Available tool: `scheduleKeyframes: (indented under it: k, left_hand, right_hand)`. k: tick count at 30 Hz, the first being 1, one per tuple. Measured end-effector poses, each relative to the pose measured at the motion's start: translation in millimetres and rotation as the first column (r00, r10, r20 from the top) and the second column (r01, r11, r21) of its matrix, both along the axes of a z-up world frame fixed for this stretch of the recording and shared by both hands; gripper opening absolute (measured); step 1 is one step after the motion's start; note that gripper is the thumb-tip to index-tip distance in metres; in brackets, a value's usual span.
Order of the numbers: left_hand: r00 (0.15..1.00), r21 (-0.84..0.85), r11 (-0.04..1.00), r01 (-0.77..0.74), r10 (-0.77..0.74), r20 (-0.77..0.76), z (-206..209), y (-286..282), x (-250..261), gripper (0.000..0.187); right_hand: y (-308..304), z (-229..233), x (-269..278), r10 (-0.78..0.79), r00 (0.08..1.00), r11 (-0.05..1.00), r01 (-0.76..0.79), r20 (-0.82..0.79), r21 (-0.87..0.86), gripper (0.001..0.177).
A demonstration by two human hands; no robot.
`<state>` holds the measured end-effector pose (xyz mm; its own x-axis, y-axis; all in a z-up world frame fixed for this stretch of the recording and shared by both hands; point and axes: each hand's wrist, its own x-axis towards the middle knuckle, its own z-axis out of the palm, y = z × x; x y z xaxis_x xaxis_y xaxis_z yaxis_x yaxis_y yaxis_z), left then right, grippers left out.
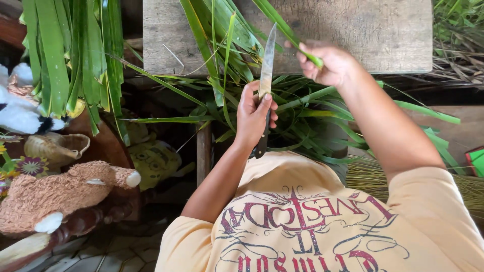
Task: Stripping the central rib from long green leaves using a knife
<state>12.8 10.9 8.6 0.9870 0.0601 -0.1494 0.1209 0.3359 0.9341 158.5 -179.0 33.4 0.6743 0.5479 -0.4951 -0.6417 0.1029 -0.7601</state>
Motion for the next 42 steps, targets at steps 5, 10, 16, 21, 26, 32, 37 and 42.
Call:
scheduleKeyframes:
  k: [5, 10, 16, 21, 26, 32, 37, 42]
  left_hand:
    - [1.000, -0.003, 1.000, 0.018, -0.018, 0.017, -7.2, -4.7, -1.9, 0.028]
    - [0.989, -0.160, 0.981, 0.114, -0.097, 0.113, 0.2, -16.6, -6.1, 0.045]
    - [0.983, -0.228, 0.959, 0.167, -0.143, 0.117, -17.4, -21.8, -5.7, 0.046]
    - [0.983, -0.231, 0.959, 0.162, -0.137, 0.120, -21.8, -10.8, -5.1, 0.045]
    - [0.966, -0.285, 0.936, 0.206, -0.148, 0.213, -22.7, 1.0, -7.0, 0.042]
    - [0.949, -0.329, 0.909, 0.254, -0.170, 0.264, -24.7, 14.8, -6.2, 0.038]
    - [0.956, -0.295, 0.940, 0.174, -0.089, 0.279, -25.9, 11.2, -5.7, 0.037]
    - [0.959, -0.232, 0.971, 0.054, 0.014, 0.283, -20.4, 8.9, -5.8, 0.036]
  right_hand:
    - [-20.4, -17.2, -43.5, 0.082, 0.954, 0.993, -0.101, 0.288, 0.053, 0.021]
    - [-11.3, -55.9, -81.5, -0.048, 0.864, 0.997, 0.068, 0.501, -0.022, 0.019]
    - [10.9, -71.8, -91.9, -0.104, 0.661, 0.970, 0.234, 0.743, -0.072, 0.013]
    - [27.9, -47.9, -96.6, -0.115, 0.663, 0.949, 0.293, 0.740, -0.115, 0.023]
    - [28.4, -30.7, -99.3, -0.197, 0.868, 0.980, 0.191, 0.456, 0.058, 0.020]
    - [22.3, -28.2, -100.0, -0.088, 0.971, 0.976, 0.039, 0.222, 0.215, 0.027]
    - [26.1, -31.3, -100.1, -0.081, 0.947, 0.990, 0.040, 0.310, 0.136, 0.028]
    - [27.2, -28.2, -102.1, -0.058, 0.920, 0.996, 0.027, 0.388, 0.084, 0.029]
